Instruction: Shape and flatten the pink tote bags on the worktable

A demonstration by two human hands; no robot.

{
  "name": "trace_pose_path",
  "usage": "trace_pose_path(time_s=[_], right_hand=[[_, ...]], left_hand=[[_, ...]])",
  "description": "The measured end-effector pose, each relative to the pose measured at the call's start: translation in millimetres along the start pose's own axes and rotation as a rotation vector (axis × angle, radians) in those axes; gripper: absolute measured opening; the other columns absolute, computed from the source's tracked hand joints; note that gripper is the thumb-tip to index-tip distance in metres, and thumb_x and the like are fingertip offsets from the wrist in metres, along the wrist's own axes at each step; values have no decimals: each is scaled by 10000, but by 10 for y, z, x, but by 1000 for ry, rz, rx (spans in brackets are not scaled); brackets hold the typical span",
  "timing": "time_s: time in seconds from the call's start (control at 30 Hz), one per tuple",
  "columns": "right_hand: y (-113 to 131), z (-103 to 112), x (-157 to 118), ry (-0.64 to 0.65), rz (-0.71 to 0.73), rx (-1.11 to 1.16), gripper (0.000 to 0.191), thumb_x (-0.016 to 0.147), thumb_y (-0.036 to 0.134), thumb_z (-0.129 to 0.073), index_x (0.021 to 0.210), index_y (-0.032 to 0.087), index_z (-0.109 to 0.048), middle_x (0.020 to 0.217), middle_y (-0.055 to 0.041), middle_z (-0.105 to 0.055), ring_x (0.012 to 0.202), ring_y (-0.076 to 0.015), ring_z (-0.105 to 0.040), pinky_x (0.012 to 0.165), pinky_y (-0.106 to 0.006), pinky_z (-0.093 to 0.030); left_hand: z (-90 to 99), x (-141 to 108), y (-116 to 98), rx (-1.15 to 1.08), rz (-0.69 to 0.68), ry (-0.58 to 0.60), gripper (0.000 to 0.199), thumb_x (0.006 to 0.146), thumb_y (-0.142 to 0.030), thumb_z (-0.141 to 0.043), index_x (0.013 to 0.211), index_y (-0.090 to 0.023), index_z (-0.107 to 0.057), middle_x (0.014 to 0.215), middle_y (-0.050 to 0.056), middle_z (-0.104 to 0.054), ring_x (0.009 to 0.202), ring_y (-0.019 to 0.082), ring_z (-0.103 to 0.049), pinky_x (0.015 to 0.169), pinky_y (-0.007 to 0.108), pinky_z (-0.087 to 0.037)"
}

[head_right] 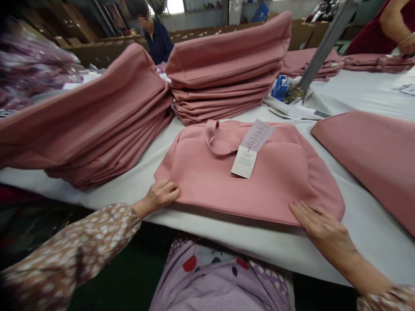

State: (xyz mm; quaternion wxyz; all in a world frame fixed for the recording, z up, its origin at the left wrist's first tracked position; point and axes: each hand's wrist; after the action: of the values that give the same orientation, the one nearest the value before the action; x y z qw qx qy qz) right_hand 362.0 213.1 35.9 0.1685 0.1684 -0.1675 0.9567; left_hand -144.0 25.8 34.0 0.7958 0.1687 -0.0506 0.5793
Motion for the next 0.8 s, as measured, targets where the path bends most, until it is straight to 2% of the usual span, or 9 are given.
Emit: trace_pose_path(time_s=[0.1,0.17,0.37,0.47,0.53,0.6,0.67,0.73,0.8], right_hand=[[80,-156,-82,18,-23,-4,698,904,52,-410,1551,202,-193,1260,-110,-643,1064,-278,-662,913,-455,-524],[57,-178,-61,7,-11,0,659,908,51,-427,1530,205,-273,1281,-109,-629,1073,-274,-659,921,-438,-524],[-256,34,143,35,51,62,480,903,78,-426,1335,220,-580,1221,-80,-673,1070,-235,-660,940,-372,-520],[-413,231,277,147,26,180,497,880,87,-430,1337,219,-576,1376,-88,-565,1300,-279,-493,1096,-475,-410],[-478,352,359,185,-44,240,480,855,113,-488,1317,196,-587,1528,-117,-371,1410,-347,-314,1141,-573,-317],[-509,437,424,181,-152,305,533,835,136,-556,1367,162,-528,1602,-140,-175,1441,-361,-230,1156,-551,-302],[-523,485,461,167,-251,373,696,815,163,-623,1467,146,-380,1613,-153,-99,1450,-333,-215,1163,-478,-320],[-544,512,452,157,-316,427,882,783,212,-697,1529,170,-228,1604,-153,-154,1442,-314,-248,1167,-457,-318],[-586,539,379,161,-385,484,1037,745,263,-752,1552,183,-105,1580,-164,-230,1420,-319,-303,1163,-478,-318]], left_hand=[[-168,-31,-64,-28,53,35,292,903,-74,-420,850,-216,-669,868,65,-652,738,189,-524,693,333,-430],[-163,-25,-65,-42,59,67,281,875,-62,-433,908,-197,-678,943,91,-658,804,212,-545,738,354,-461],[174,103,-10,-91,41,196,525,807,-78,-492,1307,-218,-575,1112,120,-612,943,256,-557,837,379,-494],[336,277,-27,-74,27,317,650,825,-165,-533,1457,-275,-423,1030,100,-599,897,264,-571,790,368,-492],[403,434,-70,-21,23,392,596,862,-249,-529,1451,-251,-436,947,99,-604,827,279,-587,741,391,-492],[444,614,-162,-2,8,418,539,861,-307,-545,1384,-182,-516,1012,139,-627,876,322,-611,772,445,-498],[469,802,-306,-63,-18,382,586,822,-269,-568,1388,-135,-497,1250,197,-586,1075,367,-592,885,486,-489],[480,978,-469,-181,-47,336,701,793,-177,-536,1474,-150,-375,1432,189,-481,1238,348,-527,981,459,-468],[473,1117,-588,-277,-41,342,761,774,-80,-443,1514,-180,-300,1448,153,-491,1251,305,-544,984,416,-481]])
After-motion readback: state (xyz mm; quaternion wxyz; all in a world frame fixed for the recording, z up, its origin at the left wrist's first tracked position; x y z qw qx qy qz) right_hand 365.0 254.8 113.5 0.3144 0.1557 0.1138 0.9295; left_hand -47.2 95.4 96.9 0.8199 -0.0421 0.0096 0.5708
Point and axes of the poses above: each hand's wrist, its own x-axis towards the middle knuckle, its own z-axis out of the back of the hand, y = z × x
